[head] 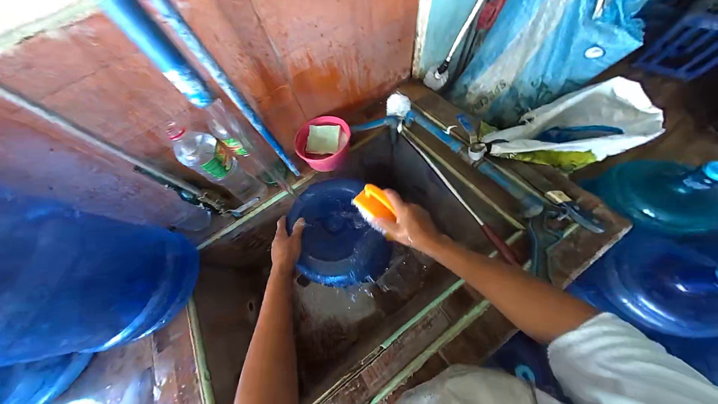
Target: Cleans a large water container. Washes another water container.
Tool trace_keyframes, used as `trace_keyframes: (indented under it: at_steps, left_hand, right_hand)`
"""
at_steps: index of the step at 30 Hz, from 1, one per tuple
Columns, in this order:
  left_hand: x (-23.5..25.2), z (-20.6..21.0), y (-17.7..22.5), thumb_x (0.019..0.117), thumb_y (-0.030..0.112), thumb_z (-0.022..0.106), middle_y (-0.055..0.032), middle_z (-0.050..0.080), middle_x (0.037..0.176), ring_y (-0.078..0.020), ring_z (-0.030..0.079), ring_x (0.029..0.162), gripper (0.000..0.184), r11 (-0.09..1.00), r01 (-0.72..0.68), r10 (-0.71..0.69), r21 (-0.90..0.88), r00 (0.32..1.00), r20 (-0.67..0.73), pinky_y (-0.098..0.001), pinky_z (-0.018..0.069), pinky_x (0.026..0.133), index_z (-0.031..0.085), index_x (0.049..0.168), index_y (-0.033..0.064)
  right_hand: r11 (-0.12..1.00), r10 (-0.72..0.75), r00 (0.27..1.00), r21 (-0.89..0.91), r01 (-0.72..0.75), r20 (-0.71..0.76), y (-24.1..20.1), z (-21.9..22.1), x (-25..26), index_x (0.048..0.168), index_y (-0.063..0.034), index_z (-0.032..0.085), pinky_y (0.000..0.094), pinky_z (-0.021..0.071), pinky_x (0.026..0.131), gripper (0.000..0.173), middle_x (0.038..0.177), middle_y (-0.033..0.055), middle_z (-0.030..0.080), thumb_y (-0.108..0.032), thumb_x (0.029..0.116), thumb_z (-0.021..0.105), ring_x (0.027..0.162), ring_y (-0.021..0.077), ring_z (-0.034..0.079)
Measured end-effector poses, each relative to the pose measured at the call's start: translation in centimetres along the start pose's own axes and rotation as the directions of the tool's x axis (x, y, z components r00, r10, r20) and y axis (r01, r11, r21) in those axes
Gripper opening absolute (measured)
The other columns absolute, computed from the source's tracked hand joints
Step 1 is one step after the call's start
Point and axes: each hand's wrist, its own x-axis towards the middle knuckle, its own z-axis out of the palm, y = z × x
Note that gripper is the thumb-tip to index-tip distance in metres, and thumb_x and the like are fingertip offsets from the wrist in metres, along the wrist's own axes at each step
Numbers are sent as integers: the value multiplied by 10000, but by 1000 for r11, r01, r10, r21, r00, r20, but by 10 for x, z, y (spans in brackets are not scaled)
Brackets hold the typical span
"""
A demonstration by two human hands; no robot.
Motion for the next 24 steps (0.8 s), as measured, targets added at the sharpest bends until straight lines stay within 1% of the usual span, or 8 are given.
trace_keyframes:
  at_steps: [5,8,11,12,14,17,22,24]
  left_hand:
    - [18,-5,18,1105,333,436,-297,537,1438,-424,508,1363,525,926,-285,234,247,947,219,-595,360,1143,448,1512,3]
    - [27,11,45,1128,404,300,-316,561,1404,-521,468,1360,563,837,-215,161,504,976,148,-726,294,1093,562,1418,-1]
    - [23,42,54,1109,360,396,-322,413,1532,-544,315,1443,483,835,-318,330,449,942,55,-762,151,1124,604,1397,31]
    - [23,50,49,1101,368,405,-336,307,1592,-551,234,1481,515,868,-292,331,402,943,-29,-758,108,1141,549,1447,16]
    - [35,54,44,1092,487,353,-352,138,1646,-537,129,1525,689,938,-19,110,346,964,-244,-742,121,1163,356,1563,-17]
    - [47,47,46,1100,487,339,-327,85,1665,-487,129,1544,743,947,203,-115,248,938,-326,-687,172,1179,218,1594,-55]
    - [-12,54,21,1067,301,415,-328,196,1644,-472,198,1535,644,922,-297,337,249,932,-136,-622,143,1231,288,1560,-94]
    - [-8,44,8,1051,355,430,-307,228,1643,-457,237,1526,662,918,-328,363,222,921,-141,-600,184,1230,334,1549,-71]
  right_hand:
    - [902,85,994,430,-48,-68,39,18,29,1476,-34,469,601,525,963,643,1202,273,669,-329,964,722,1096,409,672]
    - [876,38,999,482,-35,2,17,47,14,1486,-24,461,564,513,1000,669,1200,261,678,-341,959,725,1119,380,671]
    - [869,19,999,493,-31,30,-3,56,58,1453,-17,484,606,518,960,626,1190,281,672,-334,969,723,1111,419,665]
    - [866,28,1000,498,-31,13,-9,59,69,1438,-10,495,619,522,931,609,1176,289,673,-328,970,723,1096,435,667]
    - [868,39,999,496,-30,-7,-19,70,70,1468,-26,458,628,531,921,644,1169,285,676,-348,973,713,1093,442,670]
    - [888,26,998,457,-50,57,-29,76,39,1550,-65,384,589,512,982,707,1187,263,687,-386,992,676,1130,414,669]
    - [911,-41,994,412,-5,101,-36,55,111,1416,30,510,615,475,1010,639,1259,291,639,-360,958,726,1200,429,619]
    - [914,-38,997,405,9,61,-40,63,105,1422,11,501,613,501,978,646,1231,279,652,-363,949,731,1167,424,639]
